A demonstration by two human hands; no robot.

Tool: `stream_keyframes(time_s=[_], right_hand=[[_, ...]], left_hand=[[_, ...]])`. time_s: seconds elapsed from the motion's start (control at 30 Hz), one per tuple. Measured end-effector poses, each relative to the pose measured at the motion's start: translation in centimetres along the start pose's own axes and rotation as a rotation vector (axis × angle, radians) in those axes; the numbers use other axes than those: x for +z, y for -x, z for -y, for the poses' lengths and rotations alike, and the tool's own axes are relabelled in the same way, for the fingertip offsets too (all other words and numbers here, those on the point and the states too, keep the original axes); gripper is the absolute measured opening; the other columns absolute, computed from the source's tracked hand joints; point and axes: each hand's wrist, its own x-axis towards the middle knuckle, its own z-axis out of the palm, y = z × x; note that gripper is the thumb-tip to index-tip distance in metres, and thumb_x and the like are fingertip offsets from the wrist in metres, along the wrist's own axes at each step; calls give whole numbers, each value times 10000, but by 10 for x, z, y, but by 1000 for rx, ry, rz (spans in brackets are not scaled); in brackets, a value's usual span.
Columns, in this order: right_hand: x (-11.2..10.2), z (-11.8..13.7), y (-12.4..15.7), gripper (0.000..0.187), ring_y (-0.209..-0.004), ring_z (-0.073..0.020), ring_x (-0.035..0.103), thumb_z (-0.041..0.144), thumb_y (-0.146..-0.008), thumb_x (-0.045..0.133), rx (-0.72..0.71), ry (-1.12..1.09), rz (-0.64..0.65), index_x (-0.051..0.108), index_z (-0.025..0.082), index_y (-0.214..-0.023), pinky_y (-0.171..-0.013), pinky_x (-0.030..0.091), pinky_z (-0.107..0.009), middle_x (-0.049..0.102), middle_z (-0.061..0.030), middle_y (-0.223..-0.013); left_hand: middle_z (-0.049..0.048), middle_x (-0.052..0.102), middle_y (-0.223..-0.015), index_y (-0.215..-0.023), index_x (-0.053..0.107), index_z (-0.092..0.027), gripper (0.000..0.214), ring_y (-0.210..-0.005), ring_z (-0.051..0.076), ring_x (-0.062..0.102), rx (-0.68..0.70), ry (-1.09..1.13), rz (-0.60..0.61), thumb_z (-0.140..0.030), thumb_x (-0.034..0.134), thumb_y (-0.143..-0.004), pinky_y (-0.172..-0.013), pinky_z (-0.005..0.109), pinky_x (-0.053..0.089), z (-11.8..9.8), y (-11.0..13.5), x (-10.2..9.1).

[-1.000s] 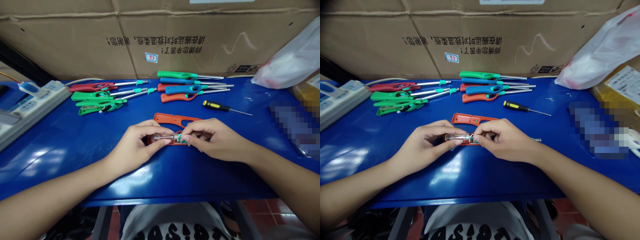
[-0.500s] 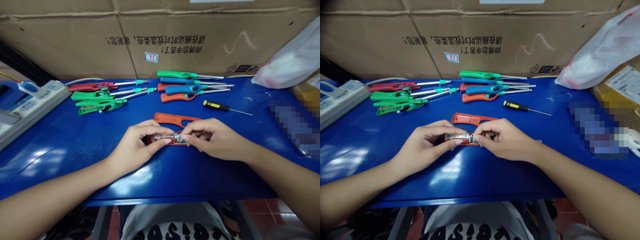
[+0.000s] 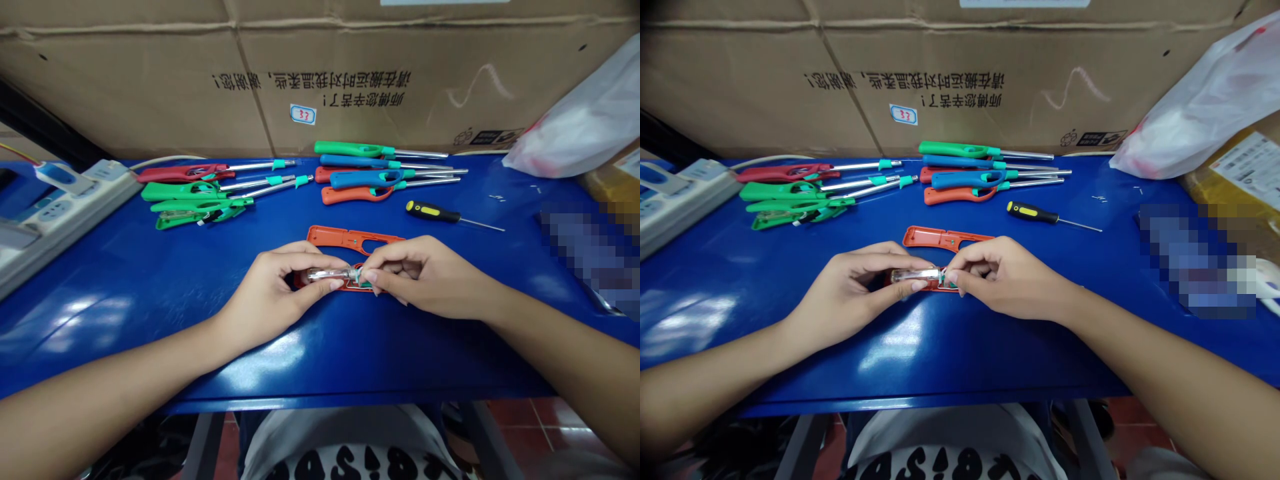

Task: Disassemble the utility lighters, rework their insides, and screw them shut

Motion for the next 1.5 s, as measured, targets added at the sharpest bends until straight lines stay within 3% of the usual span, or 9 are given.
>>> stream_keyframes(time_s=[0.47,0.7,1.23,1.5], right_hand=[[2,4,-1,146,-513,-82,519,292,-873,675,30,-26,-14,740,178,-809,-464,399,-229,692,-10,-716],[1,2,-2,179,-530,-97,489,369,-862,715,22,-36,-96,733,193,-834,-456,372,-231,588,14,-625],[6,-7,-5,225,-688,-153,625,408,-836,754,40,-73,-122,775,188,-877,-622,507,-277,719,-43,-781],[6,-3,-3,206,-650,-132,587,389,-863,714,42,-52,-109,753,187,-864,-594,467,-262,678,-22,-731]], left_hand=[[52,762,-941,-1054,823,-211,168,-777,148,681,18,10,-28,-231,771,-895,-691,265,530,2,-1,2],[55,761,-990,-1100,805,-210,217,-814,151,703,72,-55,-89,-263,781,-892,-739,268,564,6,1,2],[60,777,-973,-1063,830,-226,178,-825,164,715,28,-37,-26,-273,778,-899,-749,274,576,4,-1,3],[59,783,-980,-1087,820,-205,196,-817,156,720,79,-88,-29,-264,768,-907,-724,259,572,5,-2,1]])
